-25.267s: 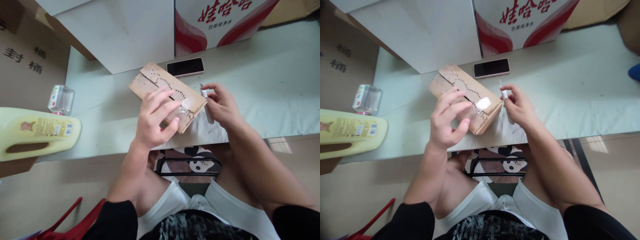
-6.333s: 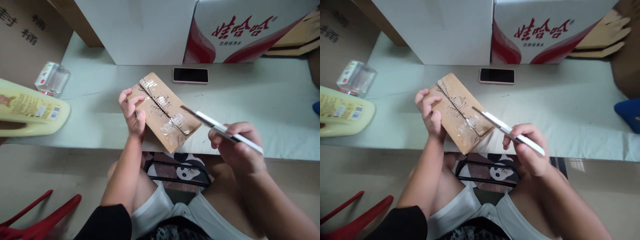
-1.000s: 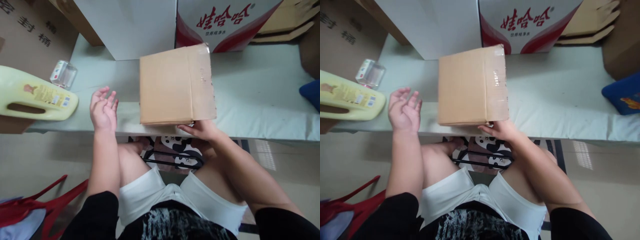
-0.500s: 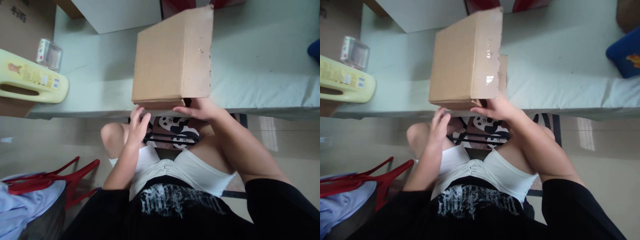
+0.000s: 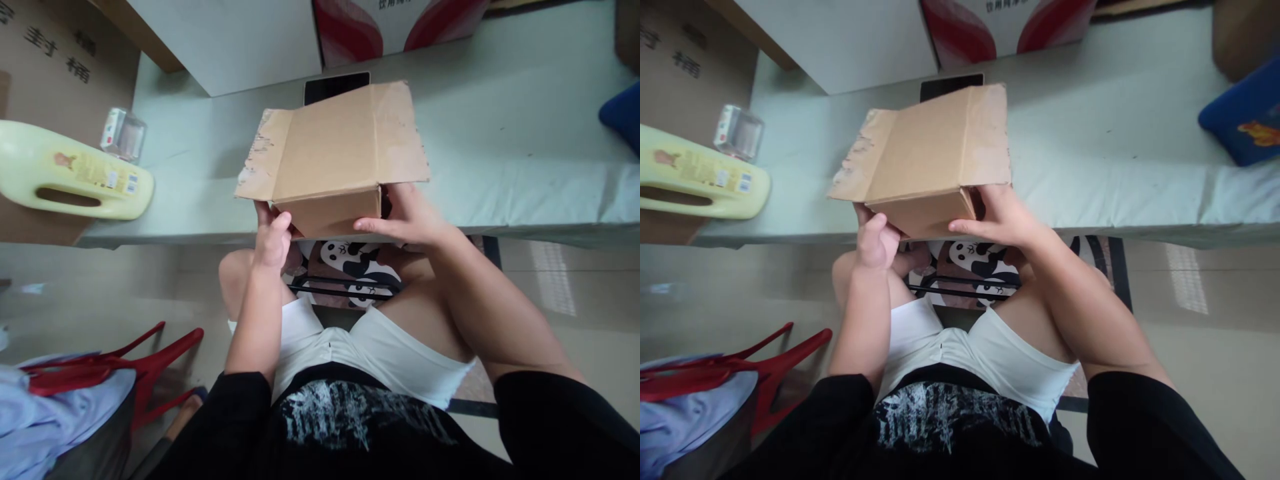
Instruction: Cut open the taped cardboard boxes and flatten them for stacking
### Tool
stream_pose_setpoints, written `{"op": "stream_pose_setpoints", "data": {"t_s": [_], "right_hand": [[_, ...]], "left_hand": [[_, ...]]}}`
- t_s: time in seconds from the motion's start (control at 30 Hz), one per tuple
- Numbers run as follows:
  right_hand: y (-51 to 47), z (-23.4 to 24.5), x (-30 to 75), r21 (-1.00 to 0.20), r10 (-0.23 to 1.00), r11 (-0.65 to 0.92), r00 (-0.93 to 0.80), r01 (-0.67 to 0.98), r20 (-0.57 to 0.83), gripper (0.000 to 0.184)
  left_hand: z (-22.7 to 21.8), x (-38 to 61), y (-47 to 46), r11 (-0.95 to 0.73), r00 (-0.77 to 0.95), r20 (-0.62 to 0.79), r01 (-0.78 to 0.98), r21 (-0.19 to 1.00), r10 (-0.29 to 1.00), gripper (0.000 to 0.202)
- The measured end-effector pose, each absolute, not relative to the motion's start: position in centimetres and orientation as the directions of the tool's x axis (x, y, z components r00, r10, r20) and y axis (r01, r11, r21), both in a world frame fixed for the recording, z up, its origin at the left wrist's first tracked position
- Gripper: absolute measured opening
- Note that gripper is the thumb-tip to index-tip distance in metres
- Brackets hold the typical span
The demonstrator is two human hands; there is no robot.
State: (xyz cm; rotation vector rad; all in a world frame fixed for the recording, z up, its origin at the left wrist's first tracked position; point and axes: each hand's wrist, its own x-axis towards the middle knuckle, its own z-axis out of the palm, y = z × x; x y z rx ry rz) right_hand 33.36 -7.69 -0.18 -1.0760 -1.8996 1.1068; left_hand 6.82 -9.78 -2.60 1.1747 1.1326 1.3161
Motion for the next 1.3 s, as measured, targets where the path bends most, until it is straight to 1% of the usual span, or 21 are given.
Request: {"op": "stream_pose_setpoints", "data": {"t_s": [0.07, 0.17, 0.27, 0.33, 0.4, 0.43, 0.53, 0.6, 0.7, 0.77, 0.8, 0.93, 1.0, 1.03, 1.1, 1.17, 1.27, 1.3], "right_hand": [[-7.6, -0.5, 33.9, -0.889, 0.927, 0.263, -0.352, 0.374, 0.126, 0.094], [-7.6, -0.8, 34.5, -0.864, 0.982, 0.159, -0.168, 0.478, 0.088, 0.096], [-7.6, -0.6, 34.9, -0.825, 0.999, 0.042, 0.001, 0.564, 0.051, 0.08], [-7.6, -0.2, 35.1, -0.828, 0.997, -0.014, 0.066, 0.56, 0.028, 0.062], [-7.5, 0.2, 35.2, -0.867, 0.994, -0.066, 0.108, 0.494, -0.014, 0.043], [-7.4, 0.3, 35.3, -0.89, 0.992, -0.096, 0.121, 0.447, -0.046, 0.038], [-7.3, 0.3, 35.6, -0.923, 0.977, -0.197, 0.146, 0.332, -0.156, 0.039], [-7.2, 0.1, 35.6, -0.919, 0.964, -0.247, 0.17, 0.306, -0.202, 0.04], [-7.0, -0.1, 35.6, -0.898, 0.959, -0.276, 0.161, 0.342, -0.234, 0.03], [-6.7, -0.2, 35.4, -0.852, 0.96, -0.28, 0.14, 0.443, -0.243, 0.02], [-6.5, -0.3, 35.2, -0.812, 0.959, -0.282, 0.136, 0.512, -0.247, 0.019], [-5.9, -1.1, 34.6, -0.585, 0.96, -0.26, 0.139, 0.768, -0.245, 0.028], [-5.6, -1.7, 34.5, -0.502, 0.968, -0.219, 0.122, 0.837, -0.219, 0.029], [-5.6, -2.0, 34.4, -0.479, 0.972, -0.202, 0.115, 0.854, -0.205, 0.03], [-5.4, -2.5, 34.4, -0.472, 0.978, -0.18, 0.107, 0.863, -0.177, 0.032], [-5.2, -2.9, 34.5, -0.512, 0.977, -0.196, 0.124, 0.836, -0.172, 0.037], [-4.8, -3.2, 34.7, -0.625, 0.965, -0.259, 0.163, 0.737, -0.208, 0.057], [-4.7, -3.2, 34.7, -0.66, 0.96, -0.276, 0.164, 0.699, -0.228, 0.058]], "left_hand": [[-3.1, 6.9, -9.9, -0.044, -0.049, 0.04, -0.086, 0.995, 0.998, 0.076], [-3.6, 6.7, -10.0, -0.034, -0.117, 0.027, -0.06, 0.998, 0.993, 0.068], [-4.1, 6.7, -10.0, 0.014, -0.137, -0.017, -0.025, 1.0, 0.99, 0.064], [-4.4, 6.9, -9.8, 0.04, -0.139, -0.039, 0.003, 0.999, 0.989, 0.058], [-4.5, 7.1, -9.8, 0.059, -0.151, -0.056, 0.016, 0.998, 0.987, 0.051], [-4.5, 7.3, -9.8, 0.07, -0.154, -0.067, 0.017, 0.997, 0.986, 0.049], [-4.2, 7.4, -10.4, 0.12, -0.126, -0.116, 0.027, 0.992, 0.985, 0.047], [-4.0, 7.2, -11.3, 0.175, -0.103, -0.17, 0.051, 0.983, 0.98, 0.042], [-4.2, 6.4, -12.9, 0.258, -0.095, -0.249, 0.099, 0.961, 0.964, 0.032], [-4.7, 5.6, -13.5, 0.282, -0.12, -0.268, 0.122, 0.952, 0.956, 0.025], [-5.0, 5.2, -13.6, 0.286, -0.151, -0.265, 0.137, 0.949, 0.952, 0.022], [-6.2, 3.9, -12.6, 0.302, -0.361, -0.194, 0.271, 0.914, 0.912, 0.02], [-6.5, 3.5, -11.8, 0.322, -0.411, -0.17, 0.335, 0.885, 0.896, 0.022], [-6.5, 3.6, -11.5, 0.329, -0.403, -0.168, 0.375, 0.867, 0.9, 0.025], [-6.5, 3.9, -10.9, 0.321, -0.366, -0.144, 0.487, 0.812, 0.919, 0.031], [-6.5, 4.6, -10.5, 0.266, -0.297, -0.105, 0.577, 0.772, 0.949, 0.037], [-6.6, 5.8, -10.0, 0.18, -0.201, -0.071, 0.598, 0.781, 0.977, 0.048], [-6.7, 6.0, -9.9, 0.172, -0.189, -0.07, 0.599, 0.782, 0.98, 0.052]]}}
